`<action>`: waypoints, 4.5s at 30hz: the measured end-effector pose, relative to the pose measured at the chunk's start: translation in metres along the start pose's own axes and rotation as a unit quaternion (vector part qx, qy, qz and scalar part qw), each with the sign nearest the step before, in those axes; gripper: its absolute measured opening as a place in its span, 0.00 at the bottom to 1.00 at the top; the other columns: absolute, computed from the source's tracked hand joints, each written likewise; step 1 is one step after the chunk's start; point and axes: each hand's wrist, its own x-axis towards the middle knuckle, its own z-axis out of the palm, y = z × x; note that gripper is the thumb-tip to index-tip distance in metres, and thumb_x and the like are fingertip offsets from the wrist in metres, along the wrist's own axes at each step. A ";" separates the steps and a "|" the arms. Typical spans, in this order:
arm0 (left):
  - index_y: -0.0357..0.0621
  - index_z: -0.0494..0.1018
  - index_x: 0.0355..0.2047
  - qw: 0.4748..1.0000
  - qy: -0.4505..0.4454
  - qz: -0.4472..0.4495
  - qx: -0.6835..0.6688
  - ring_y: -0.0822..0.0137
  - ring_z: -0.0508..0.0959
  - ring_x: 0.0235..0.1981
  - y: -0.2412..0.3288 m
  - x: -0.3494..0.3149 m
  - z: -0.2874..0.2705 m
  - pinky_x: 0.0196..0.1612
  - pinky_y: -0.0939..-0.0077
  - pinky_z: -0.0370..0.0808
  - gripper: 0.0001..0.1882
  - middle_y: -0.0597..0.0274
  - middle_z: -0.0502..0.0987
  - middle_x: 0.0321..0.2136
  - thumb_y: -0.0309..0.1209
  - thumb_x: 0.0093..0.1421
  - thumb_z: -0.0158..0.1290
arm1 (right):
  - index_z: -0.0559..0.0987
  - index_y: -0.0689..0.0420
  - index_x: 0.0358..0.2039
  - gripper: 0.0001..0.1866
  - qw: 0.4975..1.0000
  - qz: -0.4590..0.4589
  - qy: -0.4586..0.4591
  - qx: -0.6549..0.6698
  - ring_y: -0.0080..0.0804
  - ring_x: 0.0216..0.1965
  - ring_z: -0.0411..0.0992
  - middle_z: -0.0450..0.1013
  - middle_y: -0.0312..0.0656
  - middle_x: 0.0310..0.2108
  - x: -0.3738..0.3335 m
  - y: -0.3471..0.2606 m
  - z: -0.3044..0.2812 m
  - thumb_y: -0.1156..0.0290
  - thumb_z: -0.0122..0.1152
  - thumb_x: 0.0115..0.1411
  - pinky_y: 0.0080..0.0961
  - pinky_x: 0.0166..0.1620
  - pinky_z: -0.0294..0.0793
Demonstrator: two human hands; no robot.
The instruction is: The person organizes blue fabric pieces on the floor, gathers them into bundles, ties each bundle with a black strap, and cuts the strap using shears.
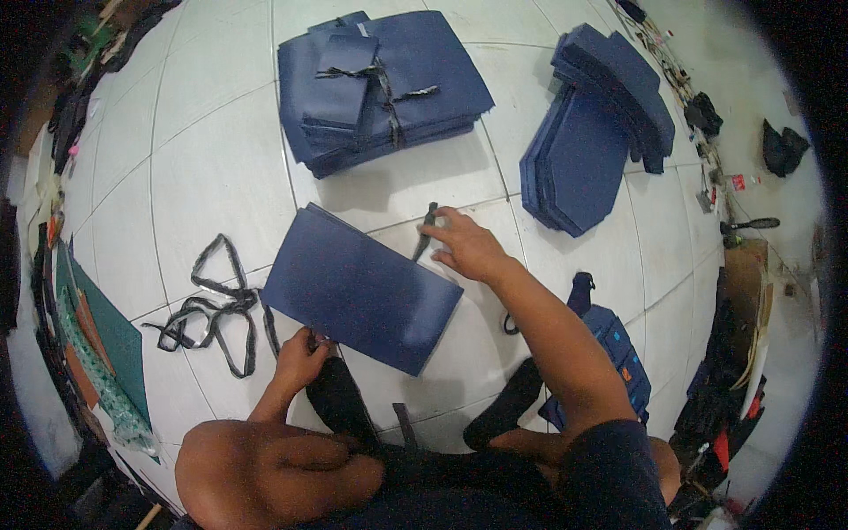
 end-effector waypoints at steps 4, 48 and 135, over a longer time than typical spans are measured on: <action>0.34 0.75 0.35 0.998 0.030 -0.035 -0.036 0.43 0.81 0.36 -0.011 0.003 0.011 0.40 0.57 0.75 0.16 0.41 0.80 0.31 0.37 0.61 0.52 | 0.78 0.52 0.39 0.09 0.998 -0.045 0.031 0.007 0.42 0.47 0.72 0.71 0.40 0.43 0.039 0.014 0.022 0.69 0.63 0.57 0.39 0.45 0.75; 0.33 0.72 0.35 0.962 0.026 0.180 0.204 0.38 0.78 0.36 0.157 0.113 -0.022 0.43 0.46 0.73 0.13 0.36 0.78 0.31 0.33 0.64 0.47 | 0.77 0.59 0.34 0.08 0.970 -0.110 -0.204 -0.069 0.47 0.38 0.78 0.78 0.50 0.34 -0.039 -0.054 -0.041 0.69 0.52 0.60 0.45 0.39 0.75; 0.45 0.77 0.33 0.884 -0.144 -0.036 -0.443 0.79 0.64 0.17 0.114 0.057 0.036 0.20 0.81 0.60 0.10 0.74 0.66 0.16 0.37 0.64 0.53 | 0.80 0.54 0.40 0.12 0.966 -0.031 0.036 0.254 0.46 0.44 0.74 0.77 0.43 0.42 -0.031 -0.057 0.039 0.61 0.60 0.61 0.39 0.47 0.73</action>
